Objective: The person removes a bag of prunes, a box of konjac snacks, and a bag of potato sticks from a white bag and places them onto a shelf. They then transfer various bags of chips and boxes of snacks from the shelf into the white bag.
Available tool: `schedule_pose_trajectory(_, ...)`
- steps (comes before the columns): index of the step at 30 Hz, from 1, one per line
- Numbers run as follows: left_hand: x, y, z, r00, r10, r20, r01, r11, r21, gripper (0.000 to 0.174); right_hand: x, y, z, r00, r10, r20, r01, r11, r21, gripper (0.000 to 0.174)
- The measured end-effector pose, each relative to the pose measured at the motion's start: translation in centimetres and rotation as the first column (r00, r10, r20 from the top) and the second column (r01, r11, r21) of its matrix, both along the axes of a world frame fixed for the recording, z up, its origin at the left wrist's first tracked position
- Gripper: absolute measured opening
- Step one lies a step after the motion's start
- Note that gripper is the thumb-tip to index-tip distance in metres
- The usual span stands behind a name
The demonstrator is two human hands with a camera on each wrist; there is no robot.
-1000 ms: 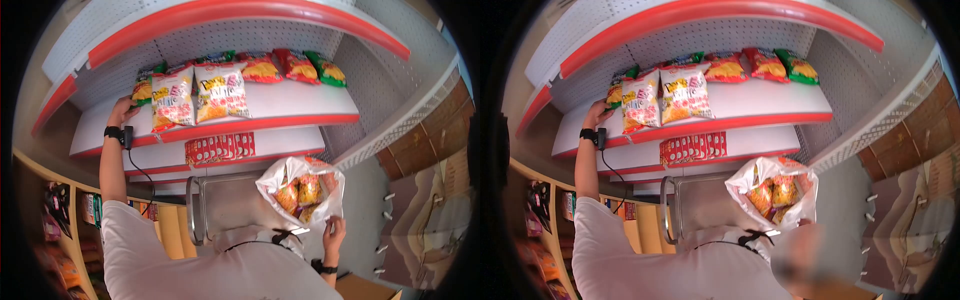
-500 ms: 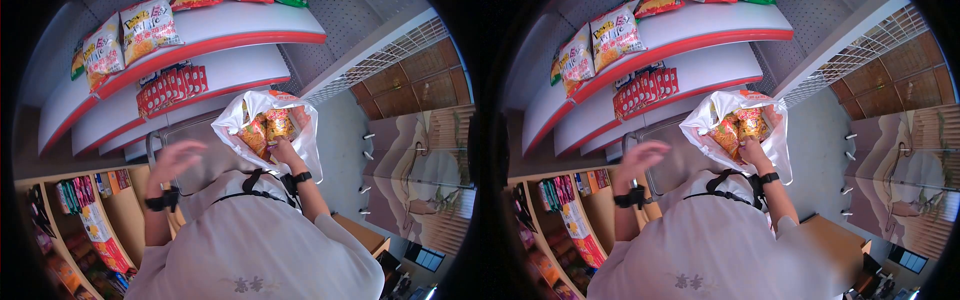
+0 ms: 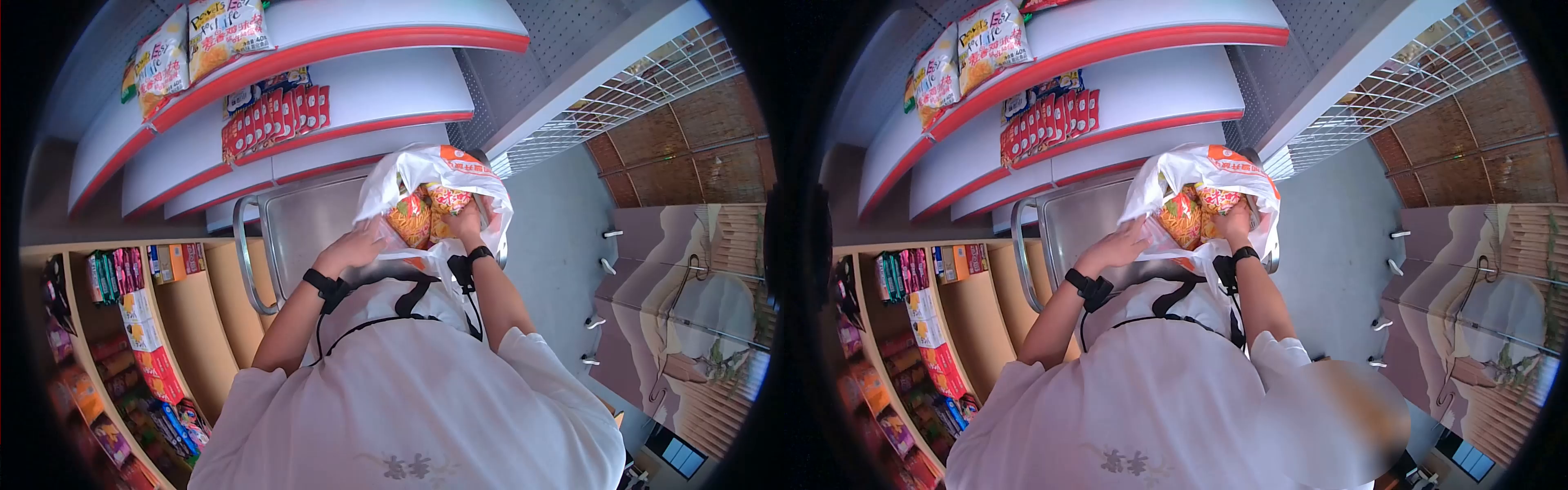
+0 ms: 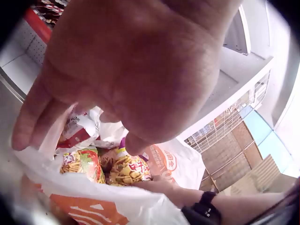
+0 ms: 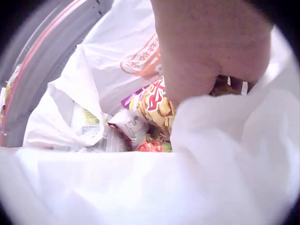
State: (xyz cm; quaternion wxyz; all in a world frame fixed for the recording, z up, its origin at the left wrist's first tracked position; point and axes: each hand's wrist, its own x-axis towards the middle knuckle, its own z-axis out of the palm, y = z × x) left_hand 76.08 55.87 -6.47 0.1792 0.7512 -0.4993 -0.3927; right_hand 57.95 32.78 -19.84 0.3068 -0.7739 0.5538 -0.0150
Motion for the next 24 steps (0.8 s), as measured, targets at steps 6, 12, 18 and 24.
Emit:
schedule_pose_trajectory(6,-0.9,-2.3,3.6,0.968,0.227,0.11,-0.209,0.965,-0.157,0.076,-1.0,3.3,9.7,0.931,0.196,0.309,-0.205,0.979,-0.004,0.073)
schedule_pose_trajectory(12,-3.9,-2.9,5.8,0.966,0.087,-0.243,-0.138,0.969,-0.203,0.104,-0.3,6.8,20.1,0.833,0.015,0.553,-0.247,0.904,0.349,0.063)
schedule_pose_trajectory(18,-2.2,1.2,6.6,0.44,0.338,-0.832,-0.683,0.727,-0.065,0.092,0.7,1.9,17.1,0.701,-0.106,0.705,-0.579,0.492,0.65,0.061)
schedule_pose_trajectory(24,0.5,10.6,9.5,-0.022,0.109,-0.994,-0.933,0.355,0.059,0.076,3.5,0.0,4.6,0.838,0.539,0.086,-0.531,0.767,0.361,0.055)
